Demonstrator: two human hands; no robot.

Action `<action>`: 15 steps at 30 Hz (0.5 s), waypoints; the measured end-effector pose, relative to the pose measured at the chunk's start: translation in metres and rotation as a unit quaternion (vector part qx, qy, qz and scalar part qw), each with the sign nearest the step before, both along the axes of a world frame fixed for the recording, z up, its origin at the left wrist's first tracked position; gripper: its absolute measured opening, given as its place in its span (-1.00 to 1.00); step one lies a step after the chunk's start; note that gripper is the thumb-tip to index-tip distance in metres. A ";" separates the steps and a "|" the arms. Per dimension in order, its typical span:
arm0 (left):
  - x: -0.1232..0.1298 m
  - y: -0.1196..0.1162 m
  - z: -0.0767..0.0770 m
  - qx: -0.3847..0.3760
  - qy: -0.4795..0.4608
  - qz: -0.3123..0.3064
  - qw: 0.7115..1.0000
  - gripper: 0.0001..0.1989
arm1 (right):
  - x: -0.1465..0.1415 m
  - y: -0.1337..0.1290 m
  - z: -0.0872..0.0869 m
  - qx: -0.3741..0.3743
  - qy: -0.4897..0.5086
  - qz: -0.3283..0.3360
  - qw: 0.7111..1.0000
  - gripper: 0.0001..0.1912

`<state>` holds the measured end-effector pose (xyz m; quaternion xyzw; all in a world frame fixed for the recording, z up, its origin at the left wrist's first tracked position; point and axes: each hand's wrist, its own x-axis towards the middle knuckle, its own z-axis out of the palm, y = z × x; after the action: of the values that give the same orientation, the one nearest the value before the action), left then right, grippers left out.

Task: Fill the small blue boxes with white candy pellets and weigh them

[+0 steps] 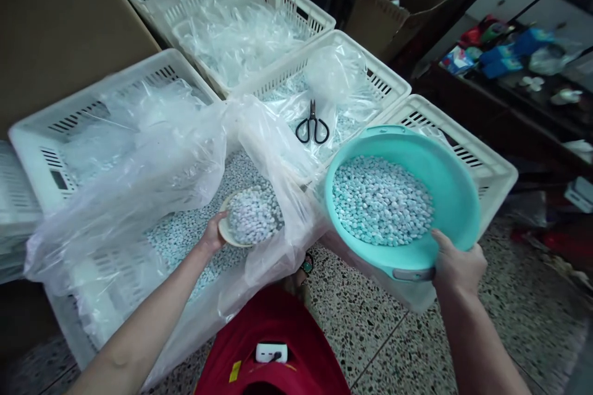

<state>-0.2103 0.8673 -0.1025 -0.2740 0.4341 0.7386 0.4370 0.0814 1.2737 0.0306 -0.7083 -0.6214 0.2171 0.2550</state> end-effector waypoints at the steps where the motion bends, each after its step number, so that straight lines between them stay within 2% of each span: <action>1: -0.002 -0.008 0.000 -0.003 0.000 0.014 1.000 -0.62 | -0.002 -0.002 0.002 -0.003 -0.010 -0.011 1.000 -0.38; 5: 0.000 -0.026 0.002 -0.007 0.008 0.038 0.999 -0.58 | -0.009 -0.007 0.006 0.000 -0.003 -0.020 1.000 -0.42; 8: 0.007 -0.039 0.014 -0.007 0.012 0.043 0.999 -0.53 | -0.008 -0.007 0.005 -0.004 -0.007 -0.019 1.000 -0.42; 11: 0.016 -0.061 0.041 -0.023 0.016 0.073 0.997 -0.52 | -0.004 -0.006 0.003 -0.001 -0.014 -0.018 1.000 -0.44; 15: 0.032 -0.092 0.097 -0.085 0.036 0.116 0.989 -0.52 | -0.002 -0.006 0.003 0.002 0.026 0.026 0.999 -0.51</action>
<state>-0.1782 0.7757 -0.0059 -0.3321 0.4755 0.7544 0.3074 0.0798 1.2675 0.0338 -0.6853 -0.6336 0.2406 0.2666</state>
